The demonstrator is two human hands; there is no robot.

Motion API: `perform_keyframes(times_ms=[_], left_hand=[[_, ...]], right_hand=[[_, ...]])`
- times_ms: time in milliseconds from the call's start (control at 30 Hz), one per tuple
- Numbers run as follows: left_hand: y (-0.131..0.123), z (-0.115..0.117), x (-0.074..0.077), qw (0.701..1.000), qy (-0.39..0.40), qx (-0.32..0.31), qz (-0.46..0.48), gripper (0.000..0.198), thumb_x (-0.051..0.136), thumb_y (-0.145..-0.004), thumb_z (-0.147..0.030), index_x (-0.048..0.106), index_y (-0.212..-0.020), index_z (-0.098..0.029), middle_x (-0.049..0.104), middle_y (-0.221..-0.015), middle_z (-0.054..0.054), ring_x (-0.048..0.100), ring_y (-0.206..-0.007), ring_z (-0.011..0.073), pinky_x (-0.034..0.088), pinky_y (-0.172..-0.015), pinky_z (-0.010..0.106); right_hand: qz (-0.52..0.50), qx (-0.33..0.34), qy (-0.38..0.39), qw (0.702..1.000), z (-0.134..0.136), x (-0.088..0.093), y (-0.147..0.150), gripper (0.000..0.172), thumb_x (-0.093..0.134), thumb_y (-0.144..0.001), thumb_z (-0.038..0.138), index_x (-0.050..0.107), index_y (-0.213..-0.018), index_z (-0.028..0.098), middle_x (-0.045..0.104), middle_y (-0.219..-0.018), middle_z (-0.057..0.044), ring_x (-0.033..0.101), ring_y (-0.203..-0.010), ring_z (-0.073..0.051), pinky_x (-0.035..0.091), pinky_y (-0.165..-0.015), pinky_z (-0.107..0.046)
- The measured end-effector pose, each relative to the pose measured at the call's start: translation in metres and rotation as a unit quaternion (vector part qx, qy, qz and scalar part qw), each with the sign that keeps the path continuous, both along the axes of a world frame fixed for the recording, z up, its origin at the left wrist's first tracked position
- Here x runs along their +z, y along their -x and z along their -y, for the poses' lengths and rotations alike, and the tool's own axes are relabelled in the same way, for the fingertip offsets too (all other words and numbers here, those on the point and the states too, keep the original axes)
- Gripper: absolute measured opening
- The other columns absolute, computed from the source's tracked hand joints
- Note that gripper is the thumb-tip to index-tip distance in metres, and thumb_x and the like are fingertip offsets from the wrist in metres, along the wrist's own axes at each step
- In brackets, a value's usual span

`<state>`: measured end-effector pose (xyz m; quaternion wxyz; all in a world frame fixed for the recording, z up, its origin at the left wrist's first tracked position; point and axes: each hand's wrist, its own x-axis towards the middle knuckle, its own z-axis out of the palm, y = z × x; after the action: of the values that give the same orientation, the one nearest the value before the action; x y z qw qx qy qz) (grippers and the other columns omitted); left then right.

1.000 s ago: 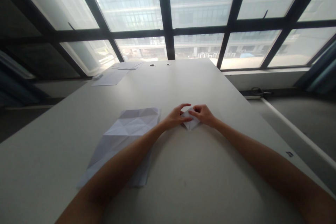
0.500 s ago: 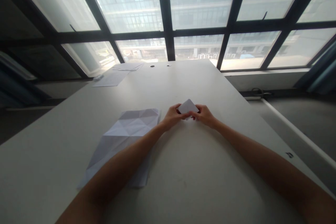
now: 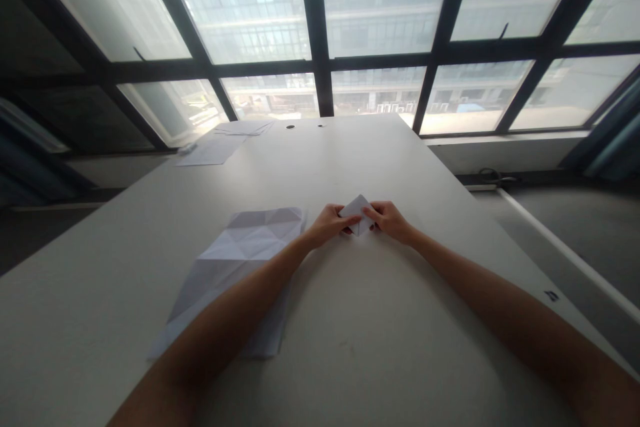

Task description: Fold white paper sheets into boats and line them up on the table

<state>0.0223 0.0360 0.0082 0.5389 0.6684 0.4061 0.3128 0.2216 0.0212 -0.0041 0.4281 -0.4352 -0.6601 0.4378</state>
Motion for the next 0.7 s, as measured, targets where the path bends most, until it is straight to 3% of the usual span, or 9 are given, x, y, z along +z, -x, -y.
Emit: perform_keyframes(times_ms=[133, 300, 533, 700], left_hand=[[-0.0011, 0.0033, 0.0041, 0.999, -0.005, -0.024, -0.022, 0.046, 0.076, -0.073, -0.055, 0.065, -0.070, -0.011, 0.058, -0.061, 0.000, 0.053, -0.053, 0.0102, 0.043, -0.050, 0.021], [-0.0005, 0.0011, 0.0020, 0.995, -0.081, -0.050, -0.032, 0.045, 0.067, -0.082, -0.055, 0.064, -0.072, -0.011, 0.050, -0.060, -0.002, 0.046, -0.054, 0.0088, 0.031, -0.049, 0.020], [-0.0009, -0.0012, -0.0006, 0.994, -0.091, -0.048, -0.028, 0.047, 0.062, -0.085, -0.058, 0.064, -0.075, -0.012, 0.047, -0.062, -0.002, 0.042, -0.056, 0.0093, 0.030, -0.050, 0.021], [-0.0006, -0.0022, -0.0015, 0.993, -0.101, -0.048, -0.034, 0.052, 0.058, -0.086, -0.062, 0.064, -0.073, -0.012, 0.044, -0.060, -0.002, 0.040, -0.056, 0.0095, 0.028, -0.048, 0.022]], right_hand=[[0.010, -0.007, -0.025, 1.000, 0.0002, 0.0009, -0.0013, 0.042, 0.063, -0.079, 0.058, 0.060, -0.070, 0.016, 0.049, -0.057, 0.003, 0.039, -0.050, -0.010, 0.029, -0.044, -0.023], [0.013, 0.007, 0.004, 1.000, -0.0004, 0.0012, -0.0014, 0.048, 0.059, -0.079, 0.062, 0.056, -0.065, 0.017, 0.041, -0.054, 0.004, 0.035, -0.049, -0.010, 0.025, -0.044, -0.023], [0.013, 0.020, 0.010, 1.000, -0.0036, -0.0025, 0.0006, 0.052, 0.056, -0.077, 0.068, 0.051, -0.061, 0.019, 0.039, -0.053, 0.004, 0.033, -0.048, -0.009, 0.023, -0.044, -0.024], [0.029, 0.025, -0.034, 0.999, -0.0038, -0.0019, 0.0006, 0.046, 0.055, -0.081, 0.061, 0.051, -0.062, 0.019, 0.039, -0.056, 0.004, 0.033, -0.052, -0.010, 0.025, -0.048, -0.024]])
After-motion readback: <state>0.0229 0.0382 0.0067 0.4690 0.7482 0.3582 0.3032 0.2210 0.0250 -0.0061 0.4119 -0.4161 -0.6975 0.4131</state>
